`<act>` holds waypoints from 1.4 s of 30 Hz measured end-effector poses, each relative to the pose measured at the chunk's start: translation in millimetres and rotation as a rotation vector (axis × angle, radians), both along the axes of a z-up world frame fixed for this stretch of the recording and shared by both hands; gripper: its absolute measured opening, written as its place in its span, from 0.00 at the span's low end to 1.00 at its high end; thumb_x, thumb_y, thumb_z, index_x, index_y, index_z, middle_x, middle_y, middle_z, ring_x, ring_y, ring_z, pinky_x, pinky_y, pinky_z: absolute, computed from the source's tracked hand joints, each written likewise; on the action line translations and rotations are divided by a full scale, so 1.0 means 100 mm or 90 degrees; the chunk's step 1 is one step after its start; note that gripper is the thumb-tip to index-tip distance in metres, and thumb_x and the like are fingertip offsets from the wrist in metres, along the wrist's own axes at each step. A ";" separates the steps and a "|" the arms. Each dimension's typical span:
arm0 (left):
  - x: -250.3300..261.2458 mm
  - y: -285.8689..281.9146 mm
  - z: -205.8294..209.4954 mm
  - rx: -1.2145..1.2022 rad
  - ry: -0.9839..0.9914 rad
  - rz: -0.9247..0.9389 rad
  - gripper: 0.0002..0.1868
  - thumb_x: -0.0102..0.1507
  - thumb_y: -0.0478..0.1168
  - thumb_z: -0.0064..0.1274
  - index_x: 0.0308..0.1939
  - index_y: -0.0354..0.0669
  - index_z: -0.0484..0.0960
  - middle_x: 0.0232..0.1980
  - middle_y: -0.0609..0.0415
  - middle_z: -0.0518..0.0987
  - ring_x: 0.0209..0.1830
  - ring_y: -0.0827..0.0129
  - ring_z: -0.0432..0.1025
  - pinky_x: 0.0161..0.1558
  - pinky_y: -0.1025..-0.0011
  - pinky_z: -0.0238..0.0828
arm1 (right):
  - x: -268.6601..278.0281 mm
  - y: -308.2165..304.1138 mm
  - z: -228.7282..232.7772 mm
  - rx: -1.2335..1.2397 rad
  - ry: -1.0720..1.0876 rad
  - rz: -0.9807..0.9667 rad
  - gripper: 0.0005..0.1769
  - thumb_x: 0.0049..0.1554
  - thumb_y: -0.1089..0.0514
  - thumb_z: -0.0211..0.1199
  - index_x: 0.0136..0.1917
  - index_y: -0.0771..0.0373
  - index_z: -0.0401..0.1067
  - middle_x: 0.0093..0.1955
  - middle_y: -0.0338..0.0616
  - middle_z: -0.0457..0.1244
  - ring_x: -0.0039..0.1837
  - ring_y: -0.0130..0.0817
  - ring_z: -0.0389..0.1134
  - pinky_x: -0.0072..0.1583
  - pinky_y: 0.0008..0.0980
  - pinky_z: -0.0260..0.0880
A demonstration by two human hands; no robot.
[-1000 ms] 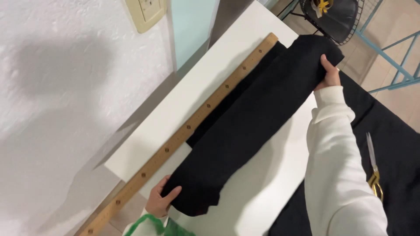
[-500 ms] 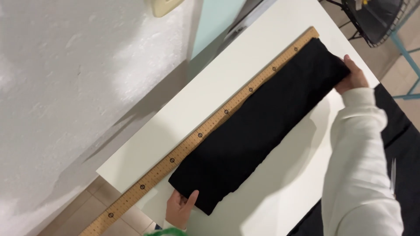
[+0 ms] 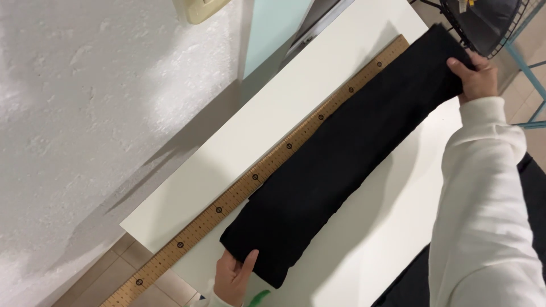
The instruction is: The person measures and cuts black fabric on a white table using a wooden ruler and gold-handled scissors. They fold the fabric, align it with the ruler, and cut strips, then move to another table to place the cut pieces on top of brown fabric.
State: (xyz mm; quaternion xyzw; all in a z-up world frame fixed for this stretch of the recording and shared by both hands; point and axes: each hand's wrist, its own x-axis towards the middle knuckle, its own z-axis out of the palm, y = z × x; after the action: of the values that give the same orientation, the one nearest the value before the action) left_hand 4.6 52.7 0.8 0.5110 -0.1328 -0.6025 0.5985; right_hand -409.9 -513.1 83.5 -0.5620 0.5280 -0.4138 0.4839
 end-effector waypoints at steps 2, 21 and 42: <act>-0.02 -0.03 -0.07 0.016 0.008 0.001 0.23 0.67 0.39 0.53 0.63 0.27 0.72 0.47 0.55 0.82 0.40 0.77 0.74 0.41 0.78 0.71 | -0.19 -0.12 -0.30 0.004 -0.003 -0.019 0.14 0.63 0.67 0.71 0.62 0.71 0.77 0.55 0.47 0.72 0.52 0.34 0.75 0.57 0.34 0.79; 0.17 -0.17 0.26 0.195 -0.067 -0.009 0.28 0.66 0.38 0.49 0.68 0.35 0.59 0.36 0.45 0.86 0.29 0.67 0.81 0.31 0.68 0.84 | -0.23 -0.19 -1.04 -0.201 0.501 -0.240 0.13 0.60 0.54 0.75 0.53 0.64 0.82 0.47 0.50 0.73 0.50 0.38 0.75 0.57 0.37 0.75; -0.03 -0.36 0.41 -0.179 -0.934 -0.286 0.40 0.62 0.57 0.57 0.75 0.51 0.62 0.79 0.47 0.58 0.81 0.47 0.47 0.75 0.41 0.38 | 0.23 0.02 -1.09 -0.366 0.575 -0.360 0.09 0.61 0.56 0.73 0.46 0.62 0.77 0.38 0.48 0.72 0.39 0.44 0.73 0.44 0.43 0.74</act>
State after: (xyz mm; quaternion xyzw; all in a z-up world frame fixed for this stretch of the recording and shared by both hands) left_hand 2.1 16.6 42.3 0.6587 -0.6704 -0.1949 0.2805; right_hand -386.9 -511.1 -25.0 -0.6280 0.6772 -0.3732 -0.0878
